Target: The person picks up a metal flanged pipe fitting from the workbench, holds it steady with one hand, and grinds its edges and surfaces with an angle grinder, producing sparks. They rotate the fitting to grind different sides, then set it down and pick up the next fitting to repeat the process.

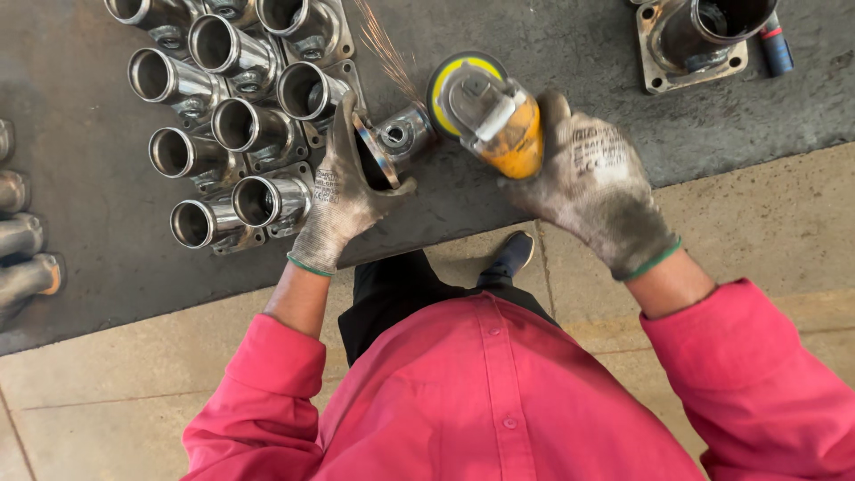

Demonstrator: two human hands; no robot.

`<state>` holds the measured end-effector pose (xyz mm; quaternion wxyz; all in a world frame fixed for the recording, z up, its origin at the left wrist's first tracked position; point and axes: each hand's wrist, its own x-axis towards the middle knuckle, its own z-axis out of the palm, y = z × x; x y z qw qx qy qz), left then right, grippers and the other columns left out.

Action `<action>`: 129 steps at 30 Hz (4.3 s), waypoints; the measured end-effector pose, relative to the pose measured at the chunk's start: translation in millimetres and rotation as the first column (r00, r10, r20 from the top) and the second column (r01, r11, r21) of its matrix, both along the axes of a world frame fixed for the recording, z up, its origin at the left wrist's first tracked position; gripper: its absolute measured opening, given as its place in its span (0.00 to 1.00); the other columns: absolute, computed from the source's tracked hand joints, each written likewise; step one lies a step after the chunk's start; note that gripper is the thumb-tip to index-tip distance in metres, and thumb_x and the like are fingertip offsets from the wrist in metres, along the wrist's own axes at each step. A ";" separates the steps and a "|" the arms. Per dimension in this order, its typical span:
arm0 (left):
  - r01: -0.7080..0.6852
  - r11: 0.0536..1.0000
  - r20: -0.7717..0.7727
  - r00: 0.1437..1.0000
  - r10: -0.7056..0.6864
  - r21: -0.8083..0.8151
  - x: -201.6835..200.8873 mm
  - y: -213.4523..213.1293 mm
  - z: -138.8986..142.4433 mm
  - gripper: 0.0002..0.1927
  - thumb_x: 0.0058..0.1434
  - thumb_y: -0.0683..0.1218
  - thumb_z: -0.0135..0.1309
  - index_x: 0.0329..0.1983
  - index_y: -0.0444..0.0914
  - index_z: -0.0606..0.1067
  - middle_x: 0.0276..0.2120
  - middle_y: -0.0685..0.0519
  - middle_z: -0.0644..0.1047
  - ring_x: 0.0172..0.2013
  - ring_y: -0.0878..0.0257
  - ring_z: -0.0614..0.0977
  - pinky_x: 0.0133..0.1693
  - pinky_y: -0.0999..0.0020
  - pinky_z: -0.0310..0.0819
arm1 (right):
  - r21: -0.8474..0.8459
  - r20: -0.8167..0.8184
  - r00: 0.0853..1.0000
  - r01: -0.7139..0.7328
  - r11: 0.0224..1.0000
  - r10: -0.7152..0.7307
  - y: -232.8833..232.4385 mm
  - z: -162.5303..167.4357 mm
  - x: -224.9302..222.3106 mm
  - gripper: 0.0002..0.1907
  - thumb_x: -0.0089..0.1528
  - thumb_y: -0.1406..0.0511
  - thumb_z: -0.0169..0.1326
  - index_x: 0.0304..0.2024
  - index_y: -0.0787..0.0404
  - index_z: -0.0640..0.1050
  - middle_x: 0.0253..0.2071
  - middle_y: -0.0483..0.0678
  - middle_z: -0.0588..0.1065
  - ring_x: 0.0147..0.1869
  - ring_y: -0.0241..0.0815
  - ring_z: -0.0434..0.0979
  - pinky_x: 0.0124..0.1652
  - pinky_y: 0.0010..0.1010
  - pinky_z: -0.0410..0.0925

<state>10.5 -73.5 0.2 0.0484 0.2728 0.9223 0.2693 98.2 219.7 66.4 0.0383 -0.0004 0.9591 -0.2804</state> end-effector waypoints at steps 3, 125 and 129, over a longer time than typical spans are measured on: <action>-0.063 0.998 0.148 0.987 0.061 0.006 -4.4 -1.2 -3.1 0.72 0.41 0.53 0.78 0.78 0.34 0.41 0.67 0.39 0.62 0.66 0.46 0.69 0.70 0.56 0.65 | 0.014 0.141 0.988 0.063 0.998 -0.065 -6.3 2.6 4.9 0.35 0.55 0.51 0.67 0.54 0.63 0.69 0.41 0.62 0.78 0.46 0.60 0.82 0.44 0.46 0.75; -0.166 0.984 0.274 0.951 0.142 0.068 -4.1 24.2 44.1 0.17 0.64 0.53 0.63 0.45 0.35 0.79 0.26 0.48 0.80 0.25 0.61 0.82 0.32 0.63 0.76 | 0.304 -0.020 0.983 -0.169 0.938 0.183 -1.8 24.2 8.6 0.31 0.59 0.54 0.67 0.57 0.58 0.69 0.43 0.60 0.79 0.43 0.53 0.83 0.42 0.40 0.76; -0.085 0.994 0.208 0.976 0.068 0.075 -16.5 22.6 41.2 0.16 0.67 0.53 0.63 0.42 0.34 0.79 0.24 0.50 0.80 0.22 0.64 0.81 0.30 0.65 0.76 | 0.049 0.243 0.968 0.060 0.997 -0.070 -8.1 20.6 17.3 0.38 0.54 0.50 0.66 0.56 0.65 0.66 0.38 0.59 0.79 0.41 0.55 0.83 0.42 0.42 0.77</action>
